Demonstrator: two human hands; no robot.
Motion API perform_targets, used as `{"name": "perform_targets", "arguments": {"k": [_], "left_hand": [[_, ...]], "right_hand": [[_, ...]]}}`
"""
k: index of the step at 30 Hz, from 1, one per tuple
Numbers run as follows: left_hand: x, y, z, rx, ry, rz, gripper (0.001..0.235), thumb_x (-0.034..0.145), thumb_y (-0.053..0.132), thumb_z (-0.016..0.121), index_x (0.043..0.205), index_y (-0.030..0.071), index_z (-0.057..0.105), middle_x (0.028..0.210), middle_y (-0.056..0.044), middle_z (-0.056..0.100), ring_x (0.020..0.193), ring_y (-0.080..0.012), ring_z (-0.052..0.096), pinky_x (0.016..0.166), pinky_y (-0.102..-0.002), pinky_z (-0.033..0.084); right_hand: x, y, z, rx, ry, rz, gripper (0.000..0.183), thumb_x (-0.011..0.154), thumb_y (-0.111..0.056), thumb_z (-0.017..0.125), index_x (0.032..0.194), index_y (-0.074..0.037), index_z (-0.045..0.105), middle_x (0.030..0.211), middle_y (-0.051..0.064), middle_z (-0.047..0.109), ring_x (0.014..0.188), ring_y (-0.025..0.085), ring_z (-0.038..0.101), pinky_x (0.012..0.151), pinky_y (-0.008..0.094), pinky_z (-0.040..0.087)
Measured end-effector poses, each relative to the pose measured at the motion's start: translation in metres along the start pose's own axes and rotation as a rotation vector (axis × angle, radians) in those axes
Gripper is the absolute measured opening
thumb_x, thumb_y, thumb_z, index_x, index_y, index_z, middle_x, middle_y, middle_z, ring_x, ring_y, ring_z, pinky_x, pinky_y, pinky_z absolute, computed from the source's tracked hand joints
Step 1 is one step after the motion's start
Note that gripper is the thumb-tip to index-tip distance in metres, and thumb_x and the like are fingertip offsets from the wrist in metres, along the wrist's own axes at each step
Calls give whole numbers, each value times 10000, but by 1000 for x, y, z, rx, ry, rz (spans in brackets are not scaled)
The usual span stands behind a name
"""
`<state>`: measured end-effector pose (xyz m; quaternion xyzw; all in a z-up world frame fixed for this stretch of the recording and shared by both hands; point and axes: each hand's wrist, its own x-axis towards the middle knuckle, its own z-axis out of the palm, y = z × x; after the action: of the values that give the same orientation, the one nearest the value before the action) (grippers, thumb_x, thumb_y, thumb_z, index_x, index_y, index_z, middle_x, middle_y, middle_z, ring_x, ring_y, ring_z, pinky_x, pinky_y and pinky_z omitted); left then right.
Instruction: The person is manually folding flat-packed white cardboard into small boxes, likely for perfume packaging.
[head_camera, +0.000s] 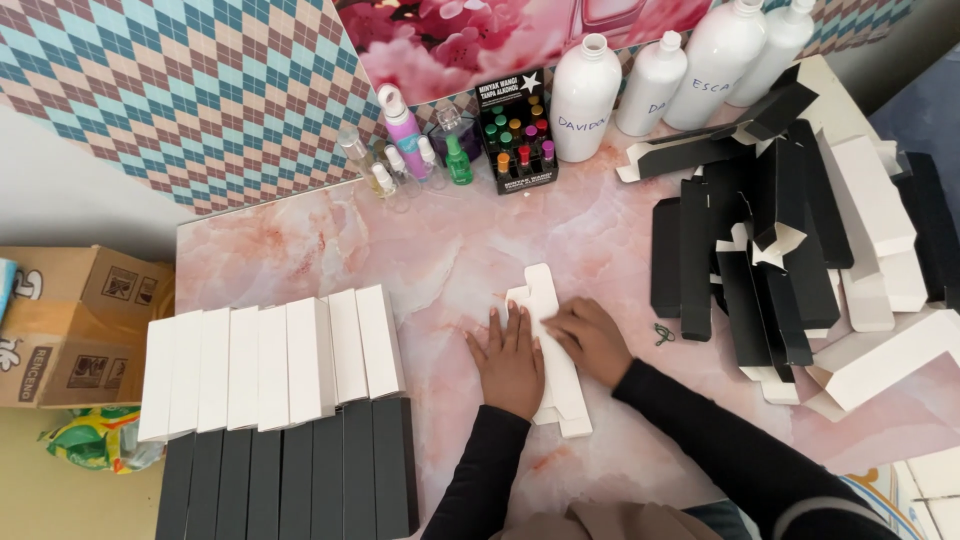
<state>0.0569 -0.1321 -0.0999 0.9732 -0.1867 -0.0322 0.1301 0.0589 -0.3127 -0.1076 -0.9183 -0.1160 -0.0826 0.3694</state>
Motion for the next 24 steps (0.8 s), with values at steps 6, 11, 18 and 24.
{"name": "perform_targets", "arguments": {"k": [6,11,18,24], "left_hand": [[3,-10,-2,-49,-17,3,518,1096,268,367,1607,186,340,1677,-26,332,1567,-297,172,1184,-737,-14],[3,-6,-9,-70,-27,-25,501,1101,278,353,1595,199,362,1673,-1,339,1566,-281,170,1186,-732,-49],[1,-5,-11,-55,-7,-31,506,1094,275,379,1594,201,364,1670,-1,344,1567,-305,171,1181,-748,-62],[2,-7,4,-21,34,-28,518,1076,275,414,1587,192,384,1665,-3,360,1561,-326,187,1176,-768,-61]], "right_hand": [[54,23,23,-68,29,107,109,915,-252,744,961,-171,687,843,19,635,874,268,649,768,387,506],[52,24,23,-29,-6,120,117,906,-203,748,852,-166,651,801,9,630,851,251,639,749,364,495],[7,9,23,-71,-135,17,201,932,-216,691,772,-155,583,775,23,553,818,256,575,732,371,435],[-35,-3,22,-83,-220,-46,170,942,-204,672,802,-157,587,814,27,569,837,257,569,731,370,423]]}}
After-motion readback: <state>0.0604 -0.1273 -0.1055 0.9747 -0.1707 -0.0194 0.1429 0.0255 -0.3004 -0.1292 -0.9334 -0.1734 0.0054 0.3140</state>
